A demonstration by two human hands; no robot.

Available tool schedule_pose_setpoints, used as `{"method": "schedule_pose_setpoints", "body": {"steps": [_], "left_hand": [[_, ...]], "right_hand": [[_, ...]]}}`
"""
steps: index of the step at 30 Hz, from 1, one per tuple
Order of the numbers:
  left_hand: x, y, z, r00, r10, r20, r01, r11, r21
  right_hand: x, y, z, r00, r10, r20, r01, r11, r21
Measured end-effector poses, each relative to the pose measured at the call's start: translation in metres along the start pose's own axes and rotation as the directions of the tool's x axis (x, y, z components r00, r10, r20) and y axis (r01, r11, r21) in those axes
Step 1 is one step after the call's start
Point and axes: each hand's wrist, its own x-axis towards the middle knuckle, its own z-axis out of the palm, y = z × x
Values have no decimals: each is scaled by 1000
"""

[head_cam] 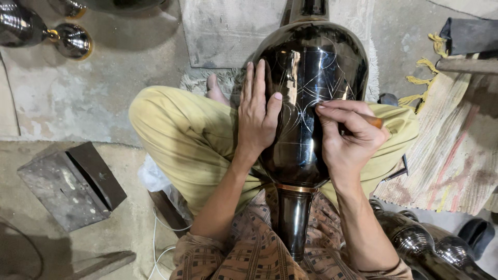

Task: The person sits cross-legged and uses a small hand tool to engrave a geometric pattern onto the surface of a large, dark, polished metal vase. The person holds the vase steady with one hand while carefully carving lines with the other.

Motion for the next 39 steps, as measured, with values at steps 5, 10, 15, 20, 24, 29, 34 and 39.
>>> {"method": "schedule_pose_setpoints", "body": {"steps": [5,10,15,20,24,29,34,39], "left_hand": [[0,-1,-2,1000,-2,12,2,1000,-25],[0,-3,-1,1000,16,0,-16,1000,-22],[-1,-4,1,1000,15,-8,-15,1000,-1],[0,-4,3,1000,9,-8,-9,1000,-12],[0,-5,4,1000,-12,10,12,1000,-16],[0,-5,2,1000,-15,17,16,999,-33],[-2,-6,2,1000,7,1,-7,1000,-18],[-2,-6,4,1000,11,-7,-11,1000,-22]], "right_hand": [[0,2,1,999,31,-11,-30,997,69],[-2,2,3,998,54,-39,-50,994,99],[1,4,-3,999,-35,30,34,999,34],[1,5,-6,997,-37,67,36,999,20],[2,9,-7,995,-37,91,30,997,77],[-1,11,-2,999,-2,38,-3,989,146],[1,15,-8,993,-66,102,55,993,104],[11,20,-16,976,-103,193,73,985,157]]}}
